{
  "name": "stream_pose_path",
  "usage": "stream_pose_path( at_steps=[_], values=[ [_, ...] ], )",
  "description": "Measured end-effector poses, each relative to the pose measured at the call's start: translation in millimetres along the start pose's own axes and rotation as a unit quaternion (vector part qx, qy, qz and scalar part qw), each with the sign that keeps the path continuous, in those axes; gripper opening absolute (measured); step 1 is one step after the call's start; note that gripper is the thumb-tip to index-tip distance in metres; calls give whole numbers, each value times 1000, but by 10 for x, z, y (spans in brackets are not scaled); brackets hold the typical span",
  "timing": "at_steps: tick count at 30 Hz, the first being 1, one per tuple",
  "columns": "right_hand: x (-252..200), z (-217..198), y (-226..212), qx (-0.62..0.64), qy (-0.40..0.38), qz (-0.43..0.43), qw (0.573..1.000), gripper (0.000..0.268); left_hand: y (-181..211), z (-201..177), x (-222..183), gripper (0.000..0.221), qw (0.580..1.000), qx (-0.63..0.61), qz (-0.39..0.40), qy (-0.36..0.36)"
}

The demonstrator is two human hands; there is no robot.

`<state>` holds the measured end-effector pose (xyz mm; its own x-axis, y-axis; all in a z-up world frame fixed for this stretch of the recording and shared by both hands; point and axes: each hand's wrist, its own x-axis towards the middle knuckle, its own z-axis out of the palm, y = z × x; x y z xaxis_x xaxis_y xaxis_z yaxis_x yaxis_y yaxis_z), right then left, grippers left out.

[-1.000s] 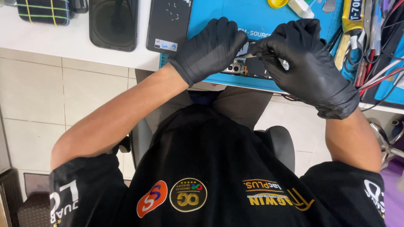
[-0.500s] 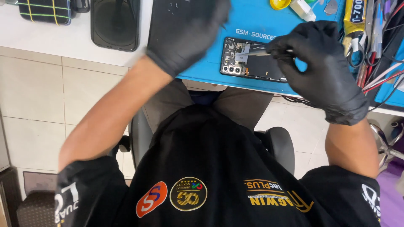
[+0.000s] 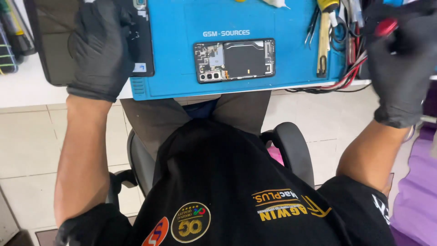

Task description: The person uses a screwdriver to remove screws from the internal frame of a disassembled smartphone. They then use a metal prying tool to carefully lift and detach a metal shielding plate from the motherboard area. The person continues to pry and remove additional internal components from the device.

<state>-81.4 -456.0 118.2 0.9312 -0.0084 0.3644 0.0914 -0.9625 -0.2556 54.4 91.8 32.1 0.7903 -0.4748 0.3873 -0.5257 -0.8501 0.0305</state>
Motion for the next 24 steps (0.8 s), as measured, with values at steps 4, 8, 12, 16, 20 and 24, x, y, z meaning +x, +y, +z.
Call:
stream_pose_path(
  at_steps=[4,8,12,16,20,24],
  values=[
    [-87,329,-123,46,-59,-53,996,8,90,-234,-3,21,998,-59,7,-13],
    [-205,797,-93,-16,-53,-12,998,14,206,-244,-135,21,1000,-5,-19,22],
    [-227,984,-93,-146,-74,-32,986,27,562,-402,-245,10,977,-199,-38,72],
    [-243,479,-423,-47,-51,-55,996,3,1058,-579,-414,27,944,-325,-16,59],
    [-423,-66,-1145,-7,-66,-28,997,19,1676,-604,-478,43,944,-325,7,61],
    [-403,-180,-2009,261,-150,-20,953,20,2017,-514,-517,54,961,-252,111,18]
  ],
)
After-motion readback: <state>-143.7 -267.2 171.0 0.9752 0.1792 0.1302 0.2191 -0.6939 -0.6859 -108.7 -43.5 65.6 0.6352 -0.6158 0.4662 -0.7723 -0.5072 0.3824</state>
